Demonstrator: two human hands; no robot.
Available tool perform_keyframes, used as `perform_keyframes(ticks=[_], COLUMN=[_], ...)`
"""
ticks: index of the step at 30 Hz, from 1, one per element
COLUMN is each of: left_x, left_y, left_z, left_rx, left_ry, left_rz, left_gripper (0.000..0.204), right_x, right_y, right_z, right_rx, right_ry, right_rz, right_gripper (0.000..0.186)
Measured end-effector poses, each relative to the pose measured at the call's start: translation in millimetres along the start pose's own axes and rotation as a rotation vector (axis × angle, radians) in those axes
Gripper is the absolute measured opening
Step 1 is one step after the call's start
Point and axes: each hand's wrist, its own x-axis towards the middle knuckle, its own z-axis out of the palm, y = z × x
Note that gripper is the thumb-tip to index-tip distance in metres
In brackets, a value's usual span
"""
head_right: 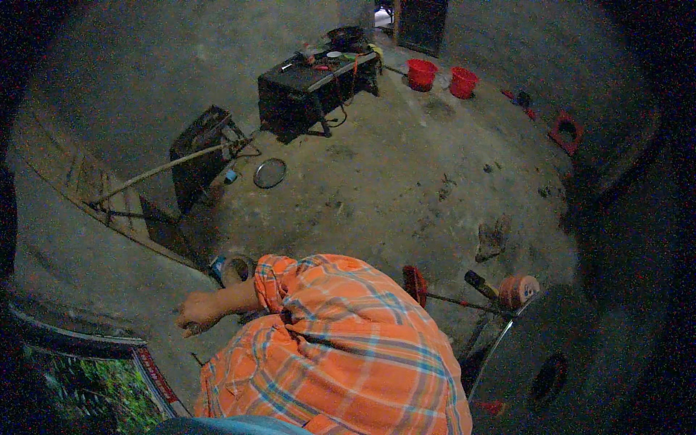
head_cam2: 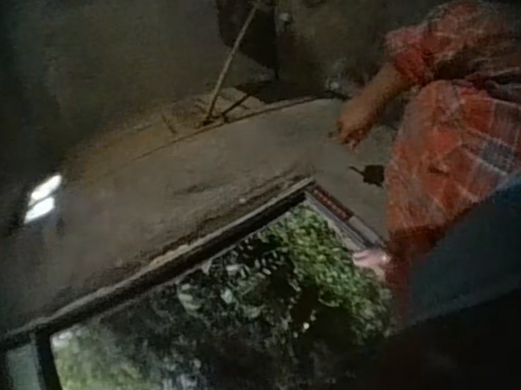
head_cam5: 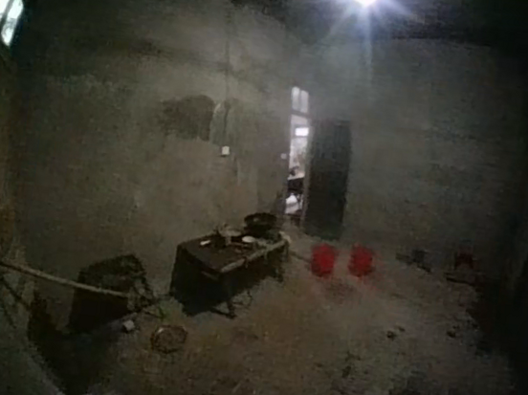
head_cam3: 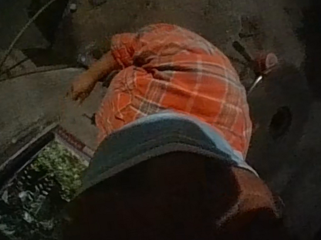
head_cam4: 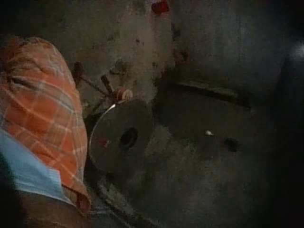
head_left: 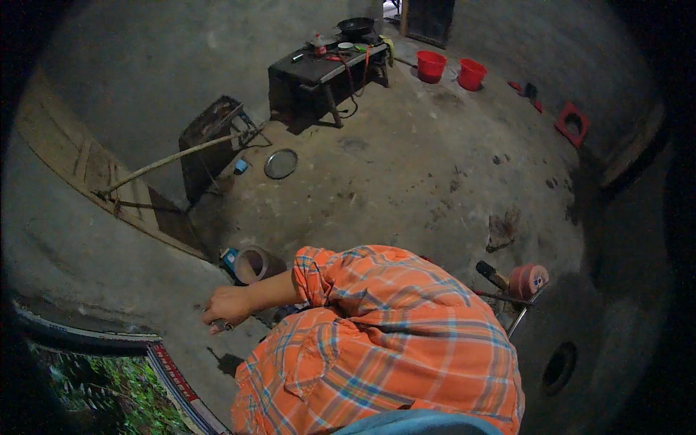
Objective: The person uses a screwdriver to secure a long metal window frame to a concrete wall. They repeatedly position the frame, align it with the wall, and drive screws into pre-drilled holes to fasten it in place.
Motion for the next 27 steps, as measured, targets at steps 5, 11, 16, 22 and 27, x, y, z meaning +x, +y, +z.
perform_keyframes(ticks=[5,11,16,22,27], left_x=[-2.1,1.4,1.9,0.1,4.7], left_y=[3.5,6.9,10.9,4.6,-13.8], left_z=[1.7,-2.1,2.1,2.2,-1.1], left_rx=[0.033,0.064,0.07,0.076,0.089], left_ry=[-0.013,-0.015,-0.018,-0.029,-0.052], left_rz=[-0.026,-0.04,-0.043,-0.093,-0.134], left_gripper=[0.038,0.04,0.042,0.044,0.045], right_x=[-5.2,-7.9,-12.6,-13.9,-16.6], right_y=[8.3,8.8,11.5,18.6,35.8], right_z=[3.5,1.3,-1.3,2.8,9.6], right_rx=[-0.004,0.007,-0.05,-0.187,-0.308], right_ry=[-0.037,-0.019,0.026,0.008,0.208], right_rz=[0.033,0.013,0.024,0.155,-0.028], right_gripper=[0.027,0.026,0.028,0.028,0.024])
